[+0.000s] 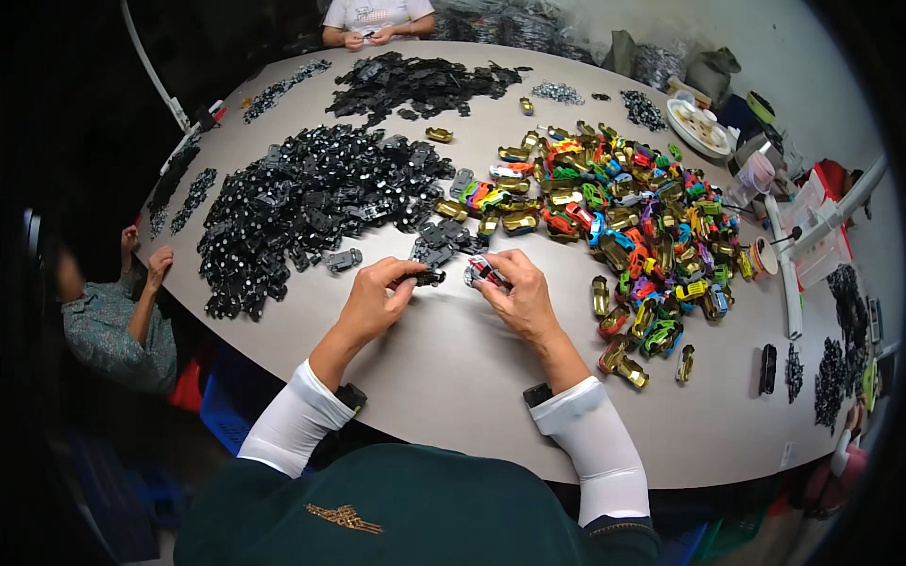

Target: The person sits at a large table and assembles small toy cars by hand. They pick up a black chassis and a colored body, fit the two parts together, and place the finished unit on the table. The process is repeated continuously with different colored bodies throughout the clip.

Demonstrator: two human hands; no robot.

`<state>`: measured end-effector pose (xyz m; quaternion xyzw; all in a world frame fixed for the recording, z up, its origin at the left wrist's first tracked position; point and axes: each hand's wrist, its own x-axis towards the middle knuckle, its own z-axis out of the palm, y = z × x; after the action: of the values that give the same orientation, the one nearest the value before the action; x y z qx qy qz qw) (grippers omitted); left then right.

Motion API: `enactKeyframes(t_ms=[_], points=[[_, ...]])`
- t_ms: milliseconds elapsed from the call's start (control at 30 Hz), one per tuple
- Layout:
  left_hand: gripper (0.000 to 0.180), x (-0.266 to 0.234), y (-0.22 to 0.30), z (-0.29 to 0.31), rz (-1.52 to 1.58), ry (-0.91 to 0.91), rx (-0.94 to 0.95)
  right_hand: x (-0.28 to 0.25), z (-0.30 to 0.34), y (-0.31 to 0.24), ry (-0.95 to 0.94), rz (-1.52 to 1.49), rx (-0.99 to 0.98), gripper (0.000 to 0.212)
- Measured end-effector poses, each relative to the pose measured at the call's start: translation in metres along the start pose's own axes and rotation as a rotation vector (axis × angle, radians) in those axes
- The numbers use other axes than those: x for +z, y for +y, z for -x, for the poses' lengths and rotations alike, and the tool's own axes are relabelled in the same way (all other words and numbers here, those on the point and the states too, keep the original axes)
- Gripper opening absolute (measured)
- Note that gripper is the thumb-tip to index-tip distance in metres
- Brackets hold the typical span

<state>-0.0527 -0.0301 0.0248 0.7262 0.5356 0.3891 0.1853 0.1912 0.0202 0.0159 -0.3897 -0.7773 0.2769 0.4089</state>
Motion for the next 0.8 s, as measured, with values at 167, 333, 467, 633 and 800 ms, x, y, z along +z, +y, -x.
enactKeyframes(t_ms=[167,333,467,633,800], points=[[0.027,0.036,0.014,-0.019,0.772,-0.013,-0.351,-0.005,-0.001,-0.014,-0.025,-0.043,0.065,0.034],[0.026,0.065,0.005,-0.022,1.230,-0.049,-0.480,0.002,0.004,0.000,-0.022,-0.140,0.153,0.027],[0.029,0.074,0.009,-0.018,1.273,-0.053,-0.442,0.008,0.005,0.001,-0.028,-0.164,0.209,0.025],[0.033,0.075,0.005,-0.016,1.177,-0.025,-0.457,0.010,0.005,0.003,0.067,-0.194,0.174,0.027],[0.031,0.070,0.008,-0.018,1.188,0.002,-0.540,0.001,0.002,-0.003,0.109,-0.189,0.173,0.026]])
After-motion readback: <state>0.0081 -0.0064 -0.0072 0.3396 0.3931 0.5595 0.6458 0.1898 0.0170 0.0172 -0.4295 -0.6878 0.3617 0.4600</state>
